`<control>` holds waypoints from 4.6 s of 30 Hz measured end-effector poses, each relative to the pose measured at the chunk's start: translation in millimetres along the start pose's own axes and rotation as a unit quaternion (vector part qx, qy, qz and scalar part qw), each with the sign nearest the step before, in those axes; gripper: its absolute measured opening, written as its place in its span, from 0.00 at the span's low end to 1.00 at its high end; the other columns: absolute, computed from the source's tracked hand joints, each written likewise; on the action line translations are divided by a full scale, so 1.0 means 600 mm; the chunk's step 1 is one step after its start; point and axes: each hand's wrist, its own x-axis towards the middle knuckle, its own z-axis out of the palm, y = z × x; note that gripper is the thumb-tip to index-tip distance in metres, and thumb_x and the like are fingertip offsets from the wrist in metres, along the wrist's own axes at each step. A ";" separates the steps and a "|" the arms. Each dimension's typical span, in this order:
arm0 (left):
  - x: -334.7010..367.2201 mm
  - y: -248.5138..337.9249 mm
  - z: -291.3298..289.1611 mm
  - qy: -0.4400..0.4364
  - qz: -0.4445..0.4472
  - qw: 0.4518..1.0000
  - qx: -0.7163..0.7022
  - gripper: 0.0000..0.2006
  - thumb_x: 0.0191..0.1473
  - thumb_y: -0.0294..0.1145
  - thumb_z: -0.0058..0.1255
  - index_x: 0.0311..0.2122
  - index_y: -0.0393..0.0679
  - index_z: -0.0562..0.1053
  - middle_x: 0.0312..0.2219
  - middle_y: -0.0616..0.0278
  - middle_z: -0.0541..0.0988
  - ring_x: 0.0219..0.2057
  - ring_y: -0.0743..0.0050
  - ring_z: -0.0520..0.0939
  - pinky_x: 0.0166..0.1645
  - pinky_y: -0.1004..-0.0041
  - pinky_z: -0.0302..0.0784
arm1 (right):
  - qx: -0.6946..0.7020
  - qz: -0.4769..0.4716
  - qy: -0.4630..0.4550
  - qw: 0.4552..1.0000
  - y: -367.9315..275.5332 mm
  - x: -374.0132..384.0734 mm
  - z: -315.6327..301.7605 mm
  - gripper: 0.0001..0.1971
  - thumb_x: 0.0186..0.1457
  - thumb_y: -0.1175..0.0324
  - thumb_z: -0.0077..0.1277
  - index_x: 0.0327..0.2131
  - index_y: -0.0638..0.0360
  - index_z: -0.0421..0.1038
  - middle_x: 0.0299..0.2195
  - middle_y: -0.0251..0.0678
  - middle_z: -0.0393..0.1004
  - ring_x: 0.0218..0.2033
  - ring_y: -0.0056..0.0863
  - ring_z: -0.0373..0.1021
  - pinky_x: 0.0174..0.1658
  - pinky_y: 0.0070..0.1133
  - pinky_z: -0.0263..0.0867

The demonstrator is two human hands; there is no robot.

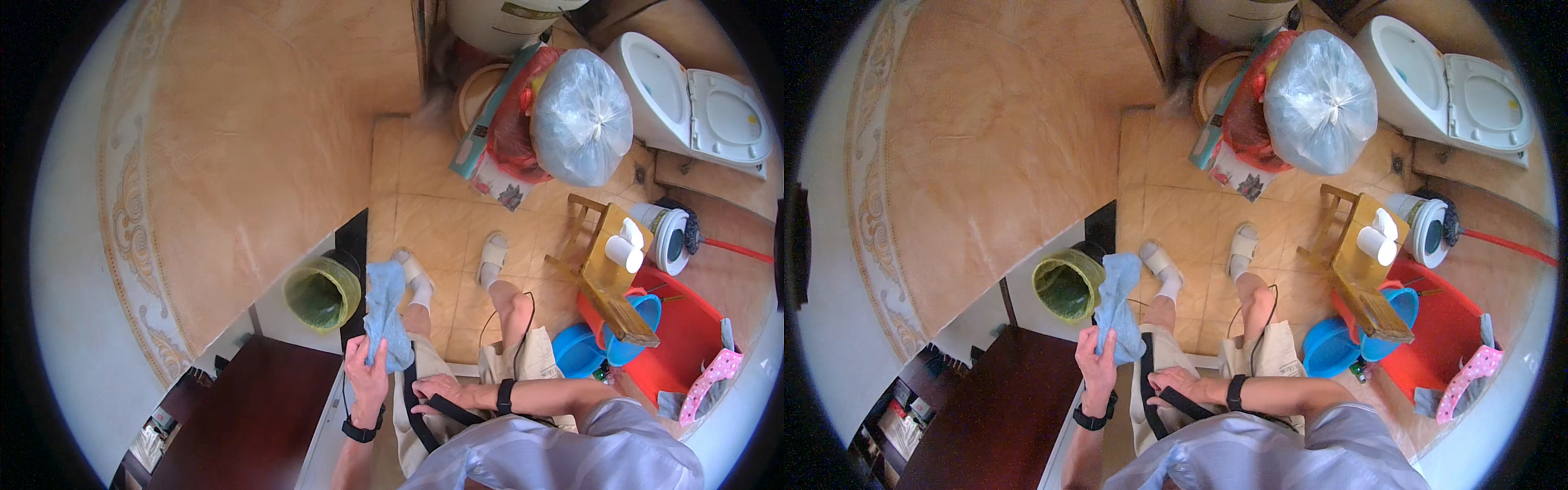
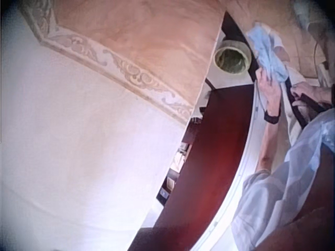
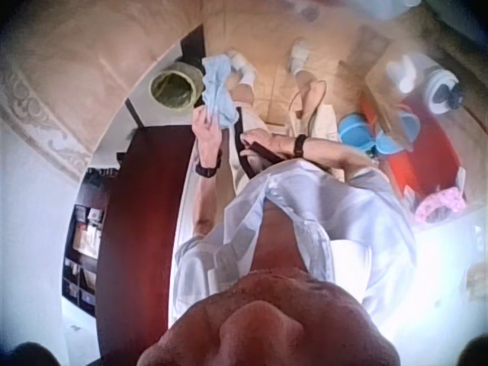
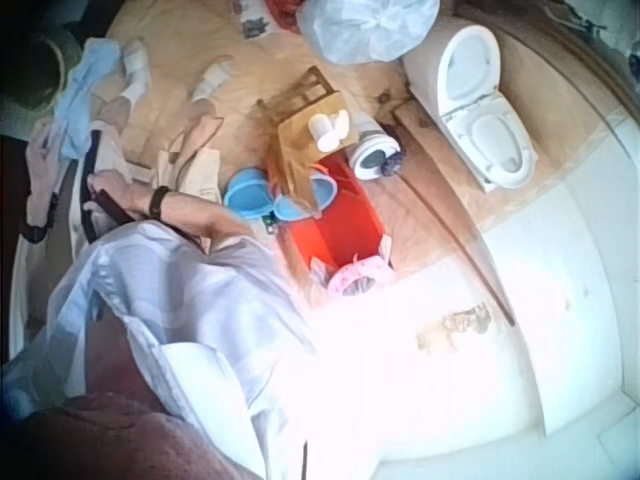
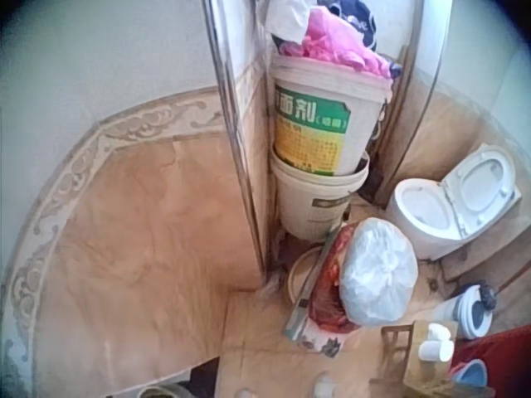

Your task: The person wipes a bucket lid, the bucket exterior, and a cup with a cloth. They remove a trash bag from a bin, wipe the bathroom wall and floor, and wipe a wooden chair before carrying it out of the room.

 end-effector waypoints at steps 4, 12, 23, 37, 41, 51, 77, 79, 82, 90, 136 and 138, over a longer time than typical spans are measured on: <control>0.003 0.013 0.015 -0.002 -0.025 1.000 -0.001 0.09 0.52 0.29 0.55 0.38 0.36 0.76 0.31 0.55 0.74 0.29 0.65 0.74 0.35 0.69 0.69 | 0.077 -0.074 -0.003 0.994 0.077 -0.029 0.023 0.17 0.47 0.55 0.59 0.24 0.59 0.66 0.22 0.33 0.69 0.27 0.33 0.68 0.31 0.29 0.62; 0.007 0.070 0.045 0.031 -0.019 0.998 -0.047 0.08 0.52 0.30 0.55 0.35 0.37 0.76 0.29 0.54 0.75 0.29 0.66 0.74 0.34 0.71 0.69 | 0.542 0.245 -0.274 0.756 -0.123 -0.145 -0.168 0.22 0.63 0.48 0.39 0.48 0.54 0.67 0.36 0.25 0.71 0.38 0.14 0.66 0.48 0.15 0.61; 0.170 0.006 0.227 0.037 0.100 0.994 0.024 0.13 0.45 0.30 0.60 0.36 0.34 0.76 0.30 0.52 0.73 0.27 0.58 0.76 0.32 0.69 0.71 | 0.239 0.206 0.115 0.942 0.213 0.130 -0.341 0.19 0.60 0.53 0.43 0.43 0.60 0.71 0.37 0.34 0.74 0.37 0.24 0.70 0.40 0.24 0.66; 0.296 -0.119 0.385 0.062 0.206 0.977 0.001 0.10 0.49 0.23 0.53 0.38 0.37 0.76 0.26 0.51 0.74 0.25 0.54 0.77 0.30 0.66 0.72 | 0.427 -0.058 0.260 0.864 0.404 0.456 -0.385 0.10 0.62 0.61 0.39 0.40 0.52 0.68 0.34 0.29 0.70 0.32 0.19 0.66 0.32 0.20 0.66; 0.307 -0.149 0.381 0.081 0.237 0.968 0.031 0.10 0.49 0.25 0.54 0.39 0.38 0.76 0.27 0.53 0.74 0.23 0.58 0.76 0.28 0.67 0.71 | 0.417 -0.124 0.283 0.855 0.432 0.533 -0.396 0.10 0.62 0.61 0.38 0.40 0.52 0.68 0.33 0.28 0.70 0.31 0.19 0.66 0.31 0.19 0.65; 0.262 -0.140 0.406 0.164 0.414 0.893 -0.066 0.17 0.44 0.24 0.62 0.42 0.39 0.77 0.27 0.63 0.75 0.16 0.81 0.71 0.19 0.79 0.66 | 0.438 -0.239 0.279 0.821 0.387 0.573 -0.410 0.11 0.63 0.60 0.38 0.41 0.51 0.67 0.31 0.27 0.69 0.29 0.18 0.65 0.28 0.18 0.65; 0.198 -0.183 0.313 0.250 0.429 0.863 -0.094 0.12 0.44 0.17 0.59 0.37 0.37 0.78 0.25 0.59 0.77 0.19 0.75 0.75 0.23 0.80 0.69 | 0.438 0.089 -0.443 -0.777 0.487 0.816 -0.277 0.13 0.51 0.66 0.45 0.21 0.62 0.74 0.16 0.40 0.73 0.18 0.35 0.71 0.26 0.31 0.69; 0.205 -0.191 0.328 0.266 0.379 0.874 -0.149 0.13 0.43 0.17 0.59 0.37 0.38 0.78 0.25 0.62 0.76 0.16 0.82 0.69 0.19 0.83 0.63 | 0.421 0.139 -0.399 -0.803 0.452 0.798 -0.282 0.12 0.51 0.66 0.45 0.21 0.62 0.74 0.17 0.41 0.73 0.19 0.35 0.71 0.27 0.31 0.68; 0.226 -0.200 0.334 0.300 0.397 0.855 -0.151 0.10 0.42 0.16 0.58 0.34 0.35 0.79 0.22 0.60 0.76 0.16 0.81 0.72 0.19 0.85 0.65 | 0.412 0.226 -0.322 -0.822 0.386 0.781 -0.262 0.12 0.51 0.67 0.45 0.22 0.62 0.74 0.19 0.42 0.74 0.21 0.36 0.71 0.28 0.31 0.68; 0.232 -0.191 0.331 0.322 0.426 0.835 -0.131 0.12 0.42 0.16 0.59 0.36 0.37 0.79 0.25 0.64 0.76 0.14 0.86 0.64 0.17 0.84 0.57 | 0.453 0.380 -0.362 -0.721 0.204 0.697 -0.205 0.10 0.50 0.69 0.44 0.23 0.62 0.74 0.23 0.43 0.74 0.25 0.37 0.72 0.31 0.32 0.68; 0.261 -0.180 0.360 0.283 0.384 0.860 -0.183 0.07 0.47 0.21 0.57 0.35 0.39 0.78 0.24 0.59 0.76 0.18 0.74 0.73 0.22 0.78 0.67 | 0.567 0.289 -0.559 -0.531 -0.079 0.666 -0.603 0.18 0.59 0.60 0.40 0.48 0.60 0.65 0.49 0.44 0.67 0.53 0.35 0.62 0.57 0.26 0.56; 0.261 -0.191 0.365 0.296 0.391 0.855 -0.168 0.08 0.48 0.20 0.56 0.36 0.39 0.77 0.24 0.59 0.75 0.19 0.73 0.72 0.23 0.77 0.67 | 0.580 0.289 -0.527 -0.550 -0.147 0.620 -0.579 0.18 0.58 0.60 0.41 0.48 0.60 0.65 0.49 0.44 0.67 0.53 0.35 0.62 0.57 0.27 0.56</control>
